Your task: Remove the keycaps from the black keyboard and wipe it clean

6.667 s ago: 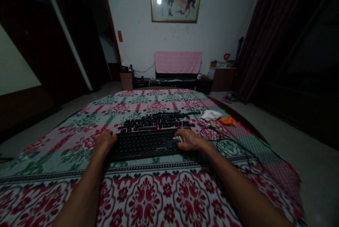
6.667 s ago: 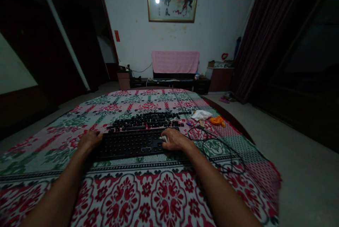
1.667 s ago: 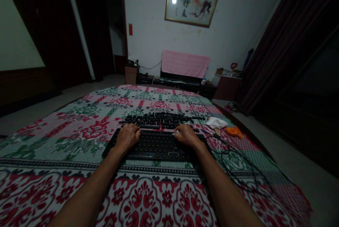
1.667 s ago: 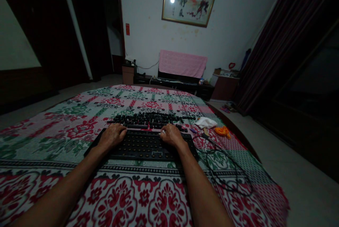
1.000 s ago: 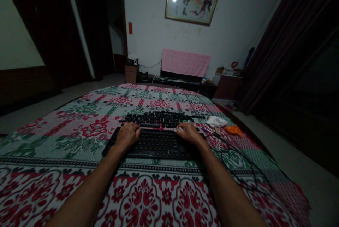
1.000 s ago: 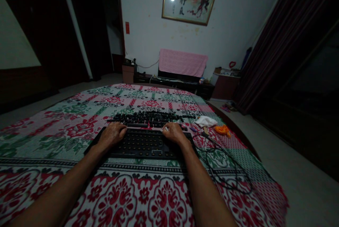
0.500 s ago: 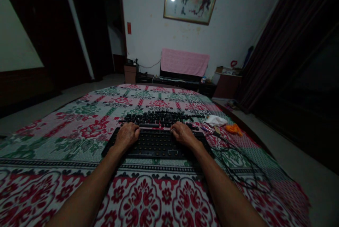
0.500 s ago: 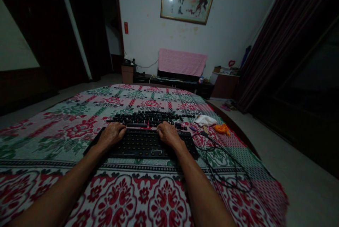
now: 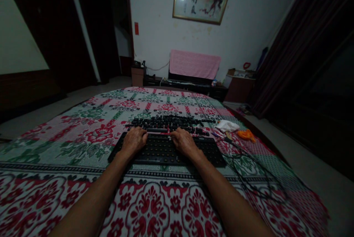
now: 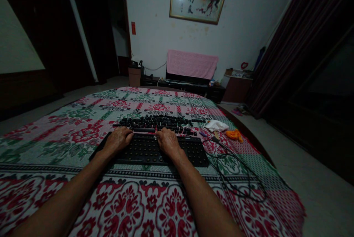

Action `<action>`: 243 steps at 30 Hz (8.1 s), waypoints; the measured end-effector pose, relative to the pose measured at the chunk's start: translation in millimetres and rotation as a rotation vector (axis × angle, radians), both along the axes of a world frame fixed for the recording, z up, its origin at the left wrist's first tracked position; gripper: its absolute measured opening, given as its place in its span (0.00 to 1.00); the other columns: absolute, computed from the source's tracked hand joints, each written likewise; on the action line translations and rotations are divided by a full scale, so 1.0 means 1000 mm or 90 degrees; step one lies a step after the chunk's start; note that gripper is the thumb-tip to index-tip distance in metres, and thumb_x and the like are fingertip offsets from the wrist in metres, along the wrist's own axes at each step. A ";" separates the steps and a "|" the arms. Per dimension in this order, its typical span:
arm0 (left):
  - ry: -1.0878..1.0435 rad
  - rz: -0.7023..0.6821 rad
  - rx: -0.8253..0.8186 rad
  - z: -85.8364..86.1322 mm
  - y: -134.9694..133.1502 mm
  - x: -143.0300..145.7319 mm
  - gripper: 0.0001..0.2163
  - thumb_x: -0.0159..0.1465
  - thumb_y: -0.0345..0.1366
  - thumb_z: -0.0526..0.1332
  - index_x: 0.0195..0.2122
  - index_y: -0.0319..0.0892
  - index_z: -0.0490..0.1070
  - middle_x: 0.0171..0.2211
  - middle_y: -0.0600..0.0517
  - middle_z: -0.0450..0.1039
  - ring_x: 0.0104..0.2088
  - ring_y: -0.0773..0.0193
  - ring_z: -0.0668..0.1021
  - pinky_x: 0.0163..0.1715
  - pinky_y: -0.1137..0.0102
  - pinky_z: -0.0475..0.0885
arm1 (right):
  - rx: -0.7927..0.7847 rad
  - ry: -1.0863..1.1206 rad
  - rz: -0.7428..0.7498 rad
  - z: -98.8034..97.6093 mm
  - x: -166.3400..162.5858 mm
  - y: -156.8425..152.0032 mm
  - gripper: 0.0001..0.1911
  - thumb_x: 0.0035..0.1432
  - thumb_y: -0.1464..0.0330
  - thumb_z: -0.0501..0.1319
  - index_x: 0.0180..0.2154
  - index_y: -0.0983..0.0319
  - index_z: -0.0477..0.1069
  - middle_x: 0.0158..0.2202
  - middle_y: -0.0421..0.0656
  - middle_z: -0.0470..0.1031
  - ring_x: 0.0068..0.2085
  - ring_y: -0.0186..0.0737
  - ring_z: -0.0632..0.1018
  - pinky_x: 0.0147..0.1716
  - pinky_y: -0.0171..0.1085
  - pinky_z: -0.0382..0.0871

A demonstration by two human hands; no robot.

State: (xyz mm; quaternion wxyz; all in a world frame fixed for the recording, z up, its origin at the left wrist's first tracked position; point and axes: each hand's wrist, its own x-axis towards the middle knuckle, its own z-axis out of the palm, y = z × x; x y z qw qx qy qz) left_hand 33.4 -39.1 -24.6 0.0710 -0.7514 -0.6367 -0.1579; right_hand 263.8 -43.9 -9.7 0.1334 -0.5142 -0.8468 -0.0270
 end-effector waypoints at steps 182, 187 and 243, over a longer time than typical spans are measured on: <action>0.007 0.000 -0.010 0.000 0.000 -0.001 0.16 0.62 0.39 0.48 0.38 0.41 0.75 0.37 0.46 0.73 0.41 0.57 0.72 0.43 0.65 0.66 | -0.099 0.221 0.099 0.016 0.049 0.004 0.15 0.53 0.79 0.49 0.39 0.63 0.68 0.34 0.42 0.71 0.35 0.34 0.70 0.36 0.31 0.60; 0.003 0.006 -0.007 -0.001 0.001 -0.001 0.16 0.62 0.39 0.48 0.39 0.41 0.75 0.38 0.46 0.73 0.41 0.57 0.72 0.44 0.66 0.66 | -0.083 0.206 0.058 0.017 0.046 0.002 0.12 0.49 0.78 0.51 0.34 0.64 0.70 0.32 0.43 0.69 0.35 0.35 0.69 0.37 0.32 0.60; -0.019 -0.008 -0.013 0.000 0.001 -0.002 0.15 0.61 0.39 0.49 0.38 0.42 0.75 0.37 0.46 0.74 0.41 0.57 0.72 0.45 0.65 0.65 | -0.046 0.169 0.135 0.003 0.033 -0.003 0.15 0.49 0.82 0.50 0.35 0.62 0.68 0.33 0.41 0.64 0.35 0.33 0.67 0.35 0.30 0.58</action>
